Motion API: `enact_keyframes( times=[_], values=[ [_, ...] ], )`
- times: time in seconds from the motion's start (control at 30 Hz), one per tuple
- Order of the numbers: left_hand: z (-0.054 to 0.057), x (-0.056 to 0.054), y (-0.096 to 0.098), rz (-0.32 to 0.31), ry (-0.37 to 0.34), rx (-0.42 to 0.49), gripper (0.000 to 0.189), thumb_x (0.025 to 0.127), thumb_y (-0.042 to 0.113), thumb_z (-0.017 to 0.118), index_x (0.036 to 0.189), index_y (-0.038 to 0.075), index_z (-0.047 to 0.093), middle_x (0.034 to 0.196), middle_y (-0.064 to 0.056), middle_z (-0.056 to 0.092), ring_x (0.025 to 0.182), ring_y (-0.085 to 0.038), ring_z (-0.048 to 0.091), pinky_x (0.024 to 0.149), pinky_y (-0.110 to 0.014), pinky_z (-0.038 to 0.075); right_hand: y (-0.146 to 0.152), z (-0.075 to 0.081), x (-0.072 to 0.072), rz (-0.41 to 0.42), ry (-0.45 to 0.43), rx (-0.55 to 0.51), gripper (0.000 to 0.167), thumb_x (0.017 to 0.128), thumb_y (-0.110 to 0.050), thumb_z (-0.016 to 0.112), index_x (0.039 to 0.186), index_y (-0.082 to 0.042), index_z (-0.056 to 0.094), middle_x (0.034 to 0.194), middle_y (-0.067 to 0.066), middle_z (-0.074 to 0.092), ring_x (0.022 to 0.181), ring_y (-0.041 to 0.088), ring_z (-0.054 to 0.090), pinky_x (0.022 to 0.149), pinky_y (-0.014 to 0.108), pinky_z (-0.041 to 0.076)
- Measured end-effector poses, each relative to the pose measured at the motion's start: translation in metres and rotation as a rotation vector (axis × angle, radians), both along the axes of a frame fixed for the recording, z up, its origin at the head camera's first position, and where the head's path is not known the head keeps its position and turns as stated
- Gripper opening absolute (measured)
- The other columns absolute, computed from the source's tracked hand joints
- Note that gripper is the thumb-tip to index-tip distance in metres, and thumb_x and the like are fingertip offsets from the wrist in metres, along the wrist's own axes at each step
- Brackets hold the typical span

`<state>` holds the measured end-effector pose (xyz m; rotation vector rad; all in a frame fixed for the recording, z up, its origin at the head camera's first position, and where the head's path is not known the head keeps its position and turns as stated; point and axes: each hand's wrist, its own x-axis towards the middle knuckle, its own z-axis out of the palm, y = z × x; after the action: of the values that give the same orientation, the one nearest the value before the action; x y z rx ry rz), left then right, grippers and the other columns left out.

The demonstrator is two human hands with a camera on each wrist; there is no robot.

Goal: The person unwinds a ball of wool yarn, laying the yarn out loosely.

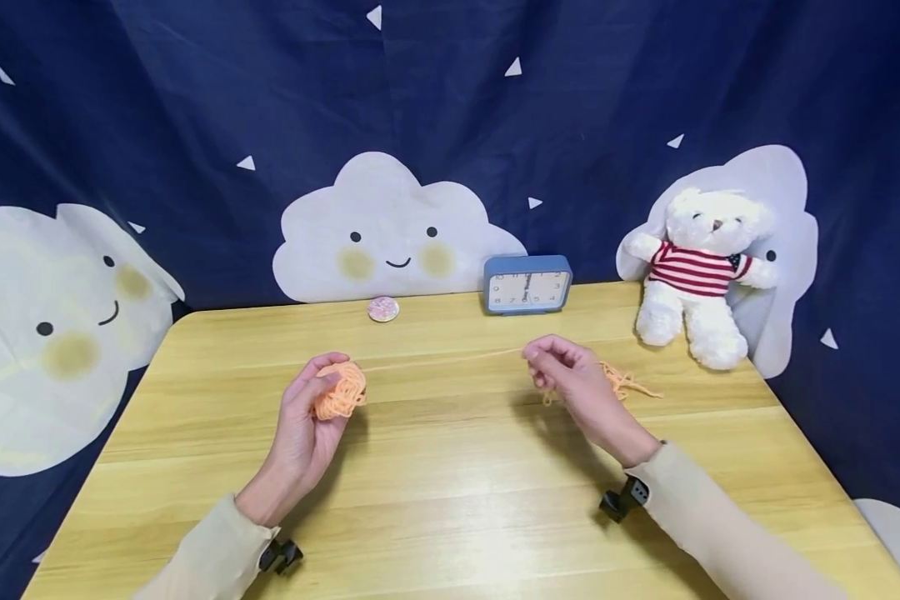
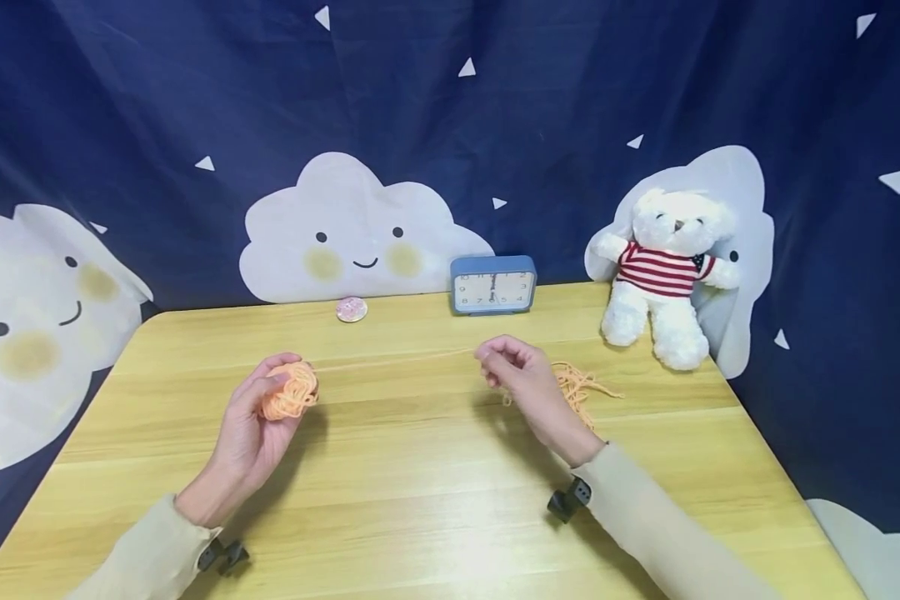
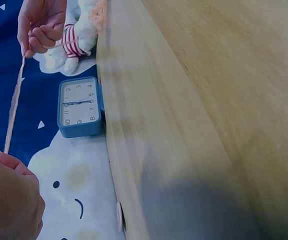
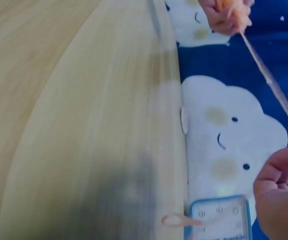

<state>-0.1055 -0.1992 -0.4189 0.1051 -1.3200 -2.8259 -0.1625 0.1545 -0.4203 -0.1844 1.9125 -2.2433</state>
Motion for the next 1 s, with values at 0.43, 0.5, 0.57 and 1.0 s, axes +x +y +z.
enact_keyframes(
  times=[0.43, 0.5, 0.57, 1.0],
  values=[
    [-0.001, -0.001, 0.000, 0.008, -0.017, -0.021, 0.024, 0.109, -0.004, 0.043, 0.122, 0.002, 0.062, 0.121, -0.011, 0.055, 0.099, -0.016, 0.061, 0.083, -0.025, 0.059, 0.033, 0.001, -0.001, -0.170, 0.087, -0.207, 0.022, 0.111, -0.002, 0.060, 0.095, -0.009, 0.072, 0.082, 0.001, 0.064, 0.072, 0.009, 0.057, 0.065, 0.017, 0.051],
    [-0.001, -0.001, 0.000, 0.007, -0.018, -0.021, 0.024, 0.109, -0.004, 0.043, 0.123, 0.002, 0.063, 0.124, -0.012, 0.055, 0.101, -0.017, 0.061, 0.085, -0.025, 0.059, 0.036, 0.002, -0.001, -0.192, 0.090, -0.229, 0.020, 0.111, -0.002, 0.061, 0.095, -0.007, 0.072, 0.082, 0.002, 0.065, 0.072, 0.009, 0.057, 0.064, 0.017, 0.051],
    [-0.002, 0.000, 0.000, 0.005, -0.013, -0.022, 0.025, 0.110, -0.003, 0.043, 0.124, 0.002, 0.063, 0.125, -0.013, 0.055, 0.102, -0.017, 0.061, 0.085, -0.026, 0.059, 0.040, 0.003, 0.000, -0.213, 0.094, -0.251, 0.019, 0.110, -0.001, 0.062, 0.095, -0.006, 0.072, 0.082, 0.002, 0.065, 0.071, 0.009, 0.057, 0.063, 0.017, 0.051],
    [-0.003, -0.001, -0.004, 0.008, 0.003, 0.001, 0.028, 0.110, -0.004, 0.044, 0.129, 0.002, 0.063, 0.126, -0.012, 0.056, 0.103, -0.016, 0.064, 0.090, -0.023, 0.059, 0.070, 0.006, 0.001, -0.286, 0.118, -0.385, 0.018, 0.110, 0.001, 0.062, 0.097, -0.001, 0.074, 0.083, 0.005, 0.068, 0.071, 0.010, 0.062, 0.062, 0.016, 0.053]
  ],
)
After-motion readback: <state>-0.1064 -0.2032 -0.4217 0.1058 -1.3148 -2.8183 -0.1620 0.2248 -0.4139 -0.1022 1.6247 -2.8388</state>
